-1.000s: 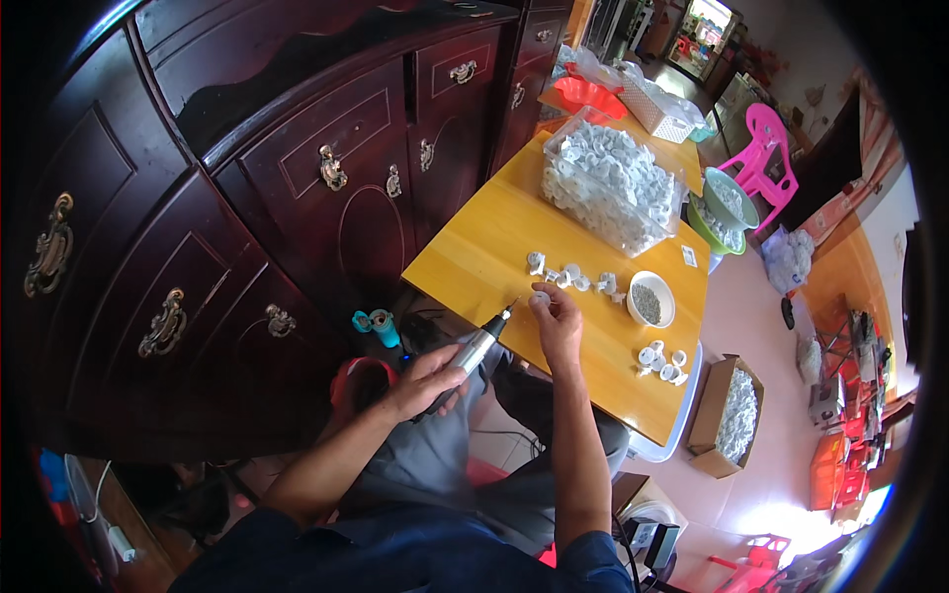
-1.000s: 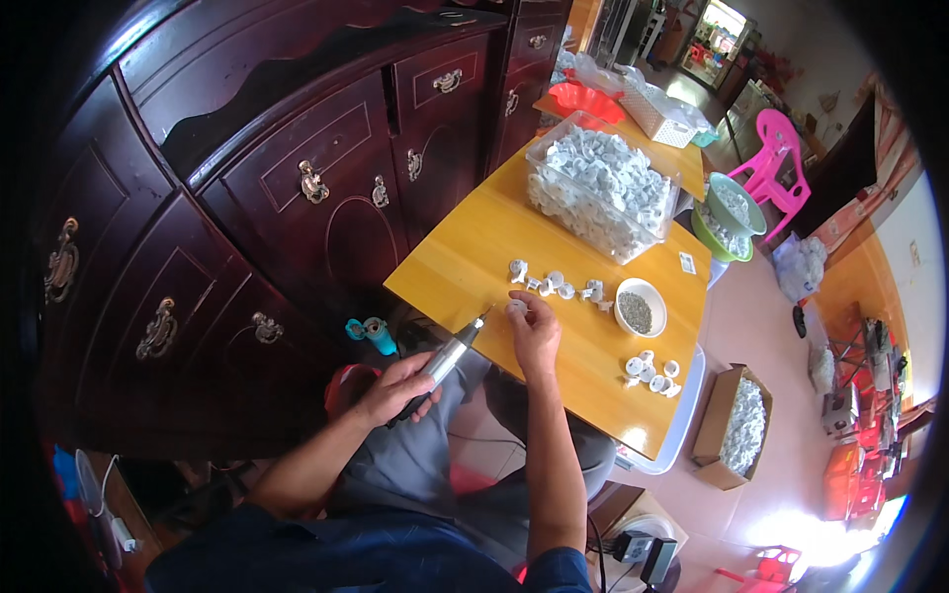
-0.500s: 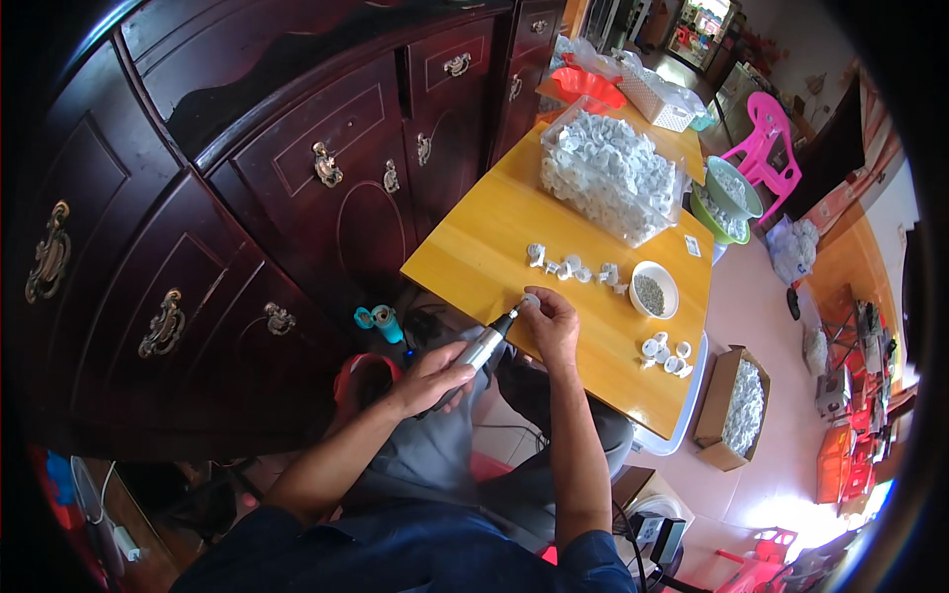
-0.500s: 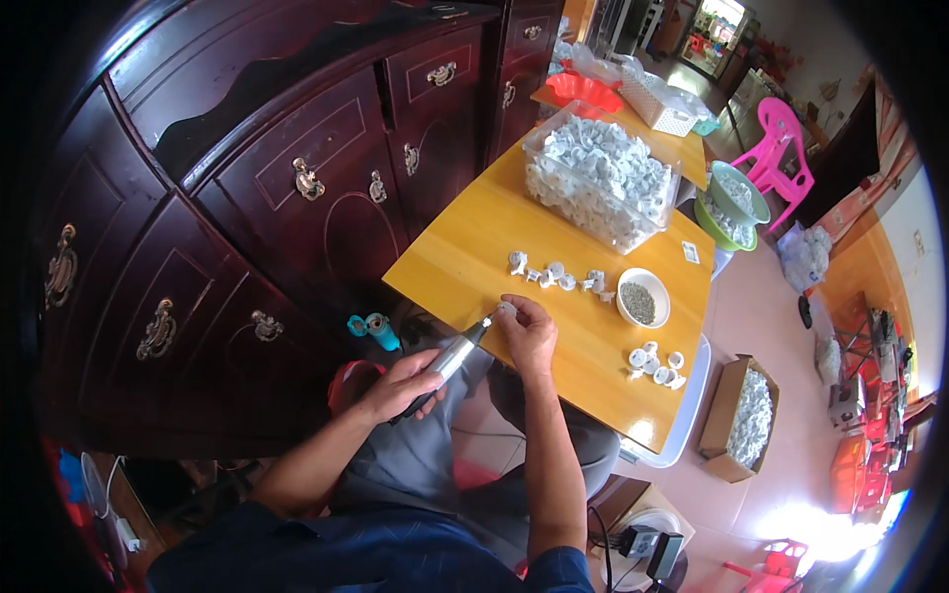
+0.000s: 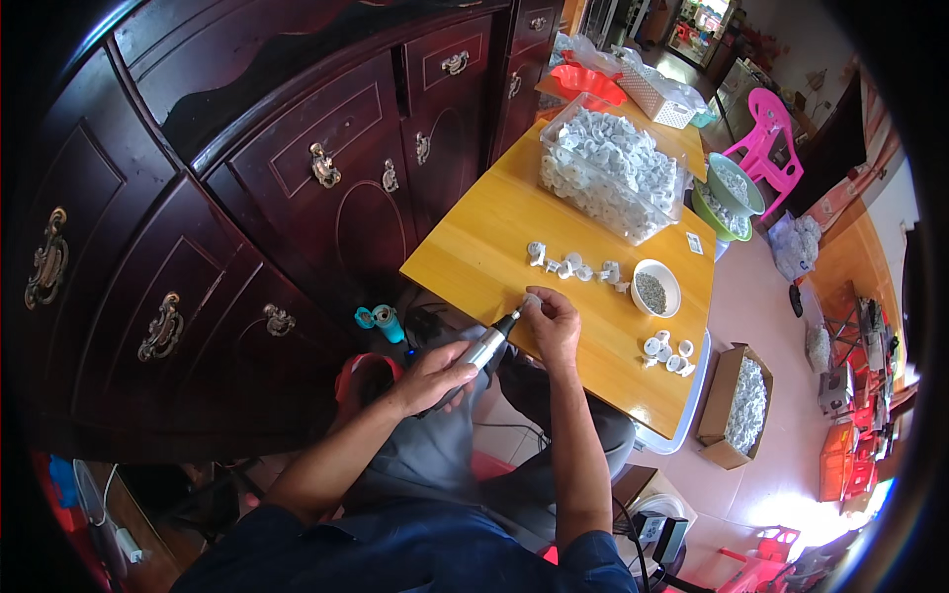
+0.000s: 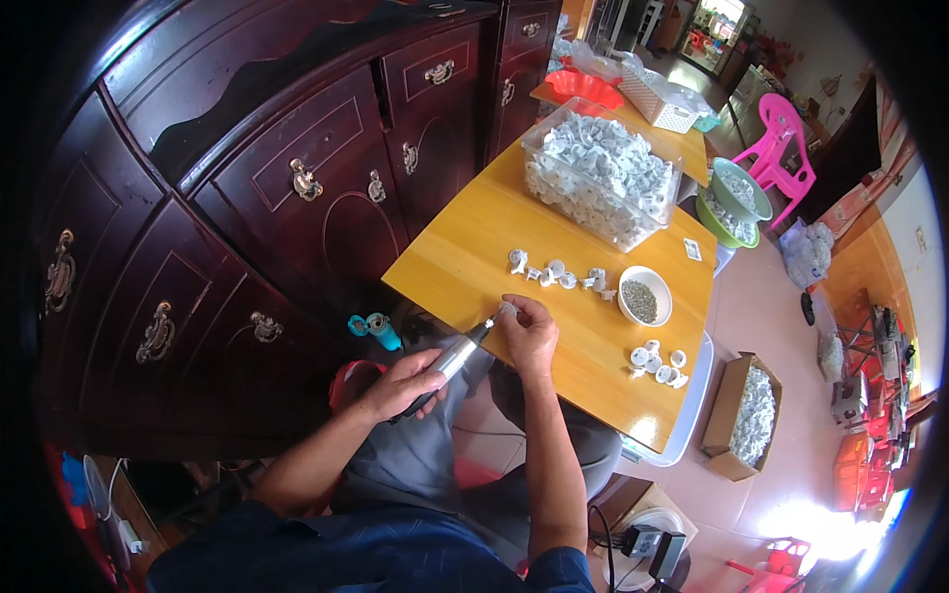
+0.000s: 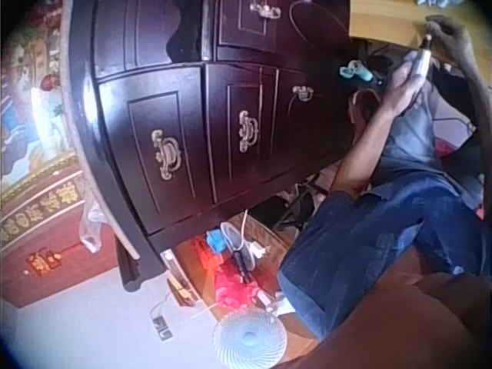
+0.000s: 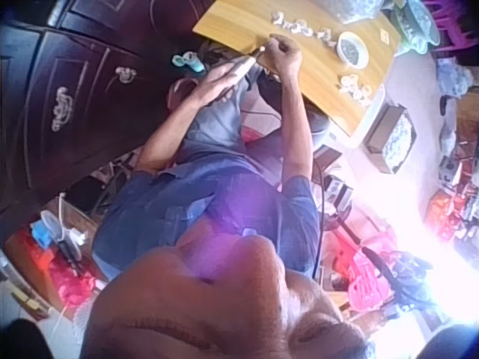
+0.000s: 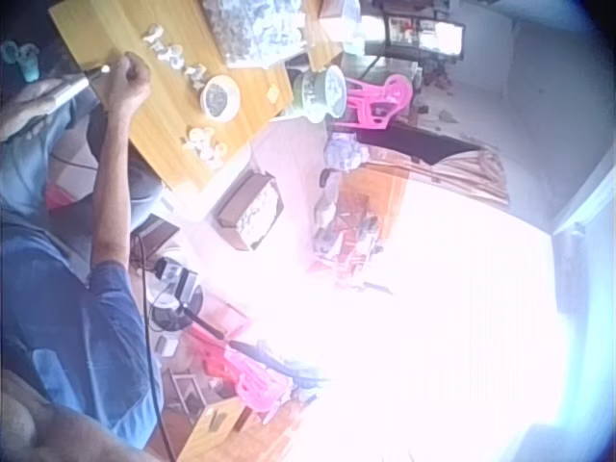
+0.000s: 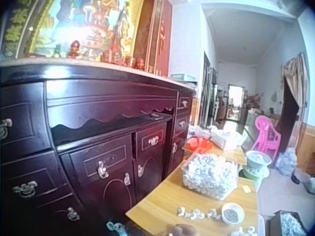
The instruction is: The recorder is assembling small plastic and metal components using a hand tool.
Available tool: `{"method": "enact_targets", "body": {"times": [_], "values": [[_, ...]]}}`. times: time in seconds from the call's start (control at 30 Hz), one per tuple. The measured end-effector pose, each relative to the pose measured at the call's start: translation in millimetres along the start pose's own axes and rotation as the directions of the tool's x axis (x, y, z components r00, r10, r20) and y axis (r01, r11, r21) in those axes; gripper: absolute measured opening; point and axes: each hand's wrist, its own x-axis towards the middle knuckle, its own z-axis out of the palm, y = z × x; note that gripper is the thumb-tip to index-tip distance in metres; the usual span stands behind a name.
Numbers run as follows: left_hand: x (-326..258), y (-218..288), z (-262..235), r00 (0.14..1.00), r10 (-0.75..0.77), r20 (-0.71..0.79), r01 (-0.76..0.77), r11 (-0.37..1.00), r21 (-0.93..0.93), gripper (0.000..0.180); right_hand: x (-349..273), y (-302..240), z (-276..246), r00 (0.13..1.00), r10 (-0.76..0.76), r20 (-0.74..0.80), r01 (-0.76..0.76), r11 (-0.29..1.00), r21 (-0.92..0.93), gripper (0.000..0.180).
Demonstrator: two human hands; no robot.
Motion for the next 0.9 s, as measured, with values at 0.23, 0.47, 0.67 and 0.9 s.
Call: {"method": "enact_targets", "body": {"times": [0.23,0.47,0.67,0.9], "values": [[1,0,0,1.000,0.004,0.010,-0.004,1.000,-0.028,0.036,-1,0,2,0.978,-0.204,-0.044,0.199,0.975,-0.101,0.023],[0,3,1,0.999,-0.045,-0.005,0.045,0.998,-0.044,0.033,-7,-14,1,0.965,-0.256,-0.055,0.243,0.954,-0.178,0.022],[0,4,3,0.998,-0.063,0.003,0.063,0.997,-0.053,0.033,-8,-15,-1,0.960,-0.277,-0.049,0.263,0.946,-0.190,0.021],[-1,7,1,0.996,-0.085,0.011,0.085,0.994,-0.065,0.034,-8,-13,-1,0.989,-0.148,-0.014,0.145,0.984,-0.100,0.019]]}}
